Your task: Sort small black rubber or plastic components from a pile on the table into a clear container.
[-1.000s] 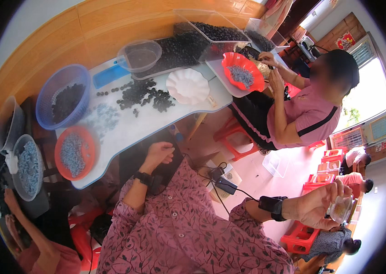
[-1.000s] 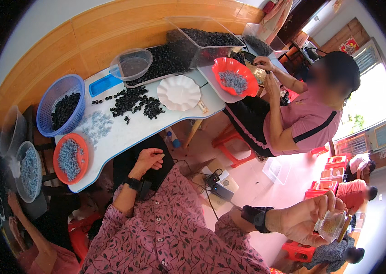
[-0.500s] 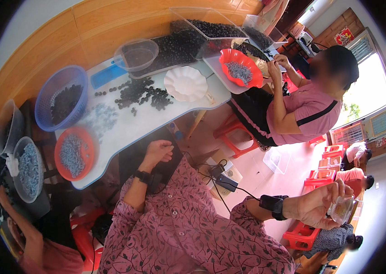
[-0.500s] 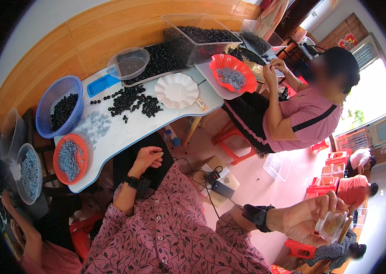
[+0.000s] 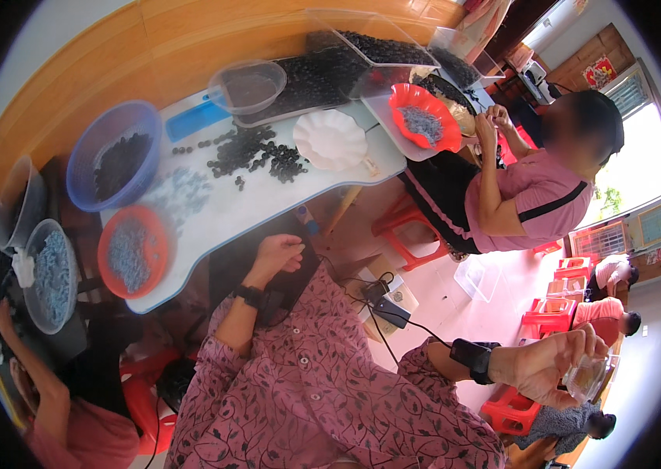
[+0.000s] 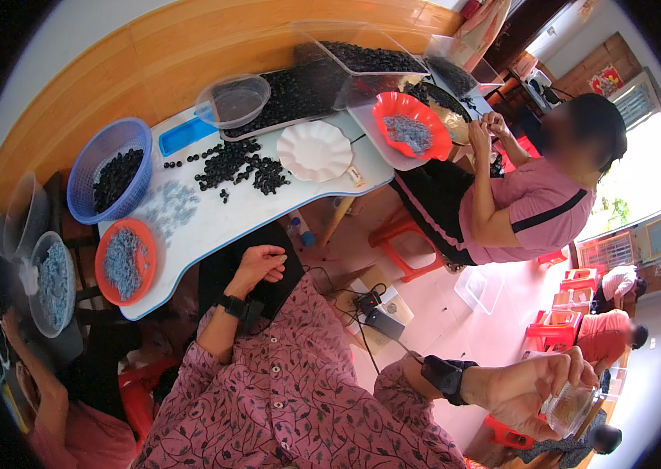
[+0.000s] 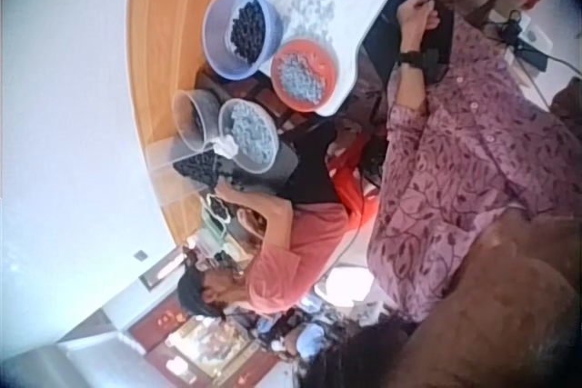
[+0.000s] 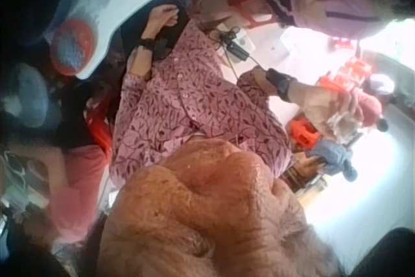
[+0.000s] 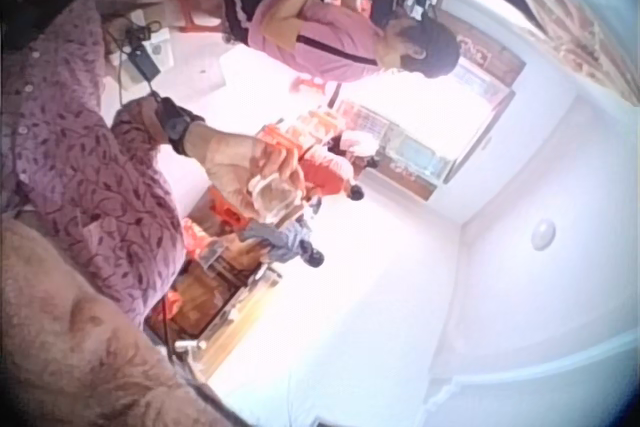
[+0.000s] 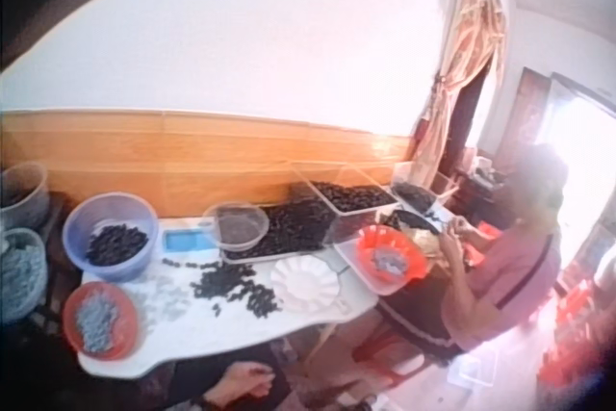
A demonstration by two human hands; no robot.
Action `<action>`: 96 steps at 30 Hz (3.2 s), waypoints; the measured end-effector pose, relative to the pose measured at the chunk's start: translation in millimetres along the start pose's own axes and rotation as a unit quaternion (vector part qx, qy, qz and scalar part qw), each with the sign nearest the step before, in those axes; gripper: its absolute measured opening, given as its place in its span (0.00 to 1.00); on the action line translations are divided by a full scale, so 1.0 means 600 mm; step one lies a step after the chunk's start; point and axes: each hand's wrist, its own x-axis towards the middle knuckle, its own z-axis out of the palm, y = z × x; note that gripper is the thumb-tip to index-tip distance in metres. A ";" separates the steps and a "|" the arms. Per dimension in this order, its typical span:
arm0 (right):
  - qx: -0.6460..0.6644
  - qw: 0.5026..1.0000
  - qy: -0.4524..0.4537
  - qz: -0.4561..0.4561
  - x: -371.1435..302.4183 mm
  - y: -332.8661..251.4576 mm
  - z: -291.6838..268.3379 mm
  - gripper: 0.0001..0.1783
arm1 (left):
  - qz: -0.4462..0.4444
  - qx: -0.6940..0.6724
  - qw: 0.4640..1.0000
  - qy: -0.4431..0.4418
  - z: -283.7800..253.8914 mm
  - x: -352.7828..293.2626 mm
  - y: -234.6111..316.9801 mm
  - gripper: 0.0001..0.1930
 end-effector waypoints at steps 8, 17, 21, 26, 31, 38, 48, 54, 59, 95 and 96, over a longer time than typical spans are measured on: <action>-0.044 0.996 0.015 -0.076 0.001 0.010 0.015 0.42 | 0.007 0.001 1.000 -0.004 0.000 -0.001 -0.001 0.19; -0.024 0.998 0.000 -0.056 0.002 0.002 0.013 0.42 | 0.003 0.005 1.000 0.004 0.000 -0.001 0.004 0.18; -0.038 0.997 0.006 -0.070 0.001 0.011 0.020 0.43 | -0.004 0.005 1.000 -0.004 -0.002 0.002 0.003 0.17; -0.043 0.998 0.001 -0.039 0.001 0.009 0.015 0.45 | -0.006 -0.006 1.000 -0.004 -0.003 0.002 0.000 0.17; -0.036 0.999 -0.018 0.005 0.000 -0.006 0.003 0.47 | -0.001 -0.009 1.000 -0.003 -0.004 0.000 -0.001 0.18; -0.044 0.999 -0.001 0.002 -0.005 0.007 0.006 0.42 | -0.001 -0.012 1.000 -0.007 -0.006 0.001 0.000 0.18; 0.000 1.000 -0.002 0.027 -0.008 0.018 -0.005 0.39 | 0.003 -0.011 1.000 0.015 -0.008 -0.009 0.001 0.17; -0.058 0.998 0.014 -0.001 -0.015 0.040 -0.019 0.39 | 0.011 -0.017 1.000 0.002 0.000 -0.004 0.001 0.16; -0.053 0.995 0.001 0.085 -0.019 0.023 -0.034 0.38 | 0.013 -0.025 0.999 -0.017 0.000 -0.003 0.005 0.15; 0.102 0.990 0.033 0.091 -0.008 0.041 -0.016 0.32 | -0.016 0.007 1.000 0.005 0.005 -0.005 0.020 0.15; 0.096 0.991 0.032 0.084 -0.007 0.052 -0.010 0.32 | -0.015 -0.008 1.000 0.003 0.000 -0.008 0.015 0.15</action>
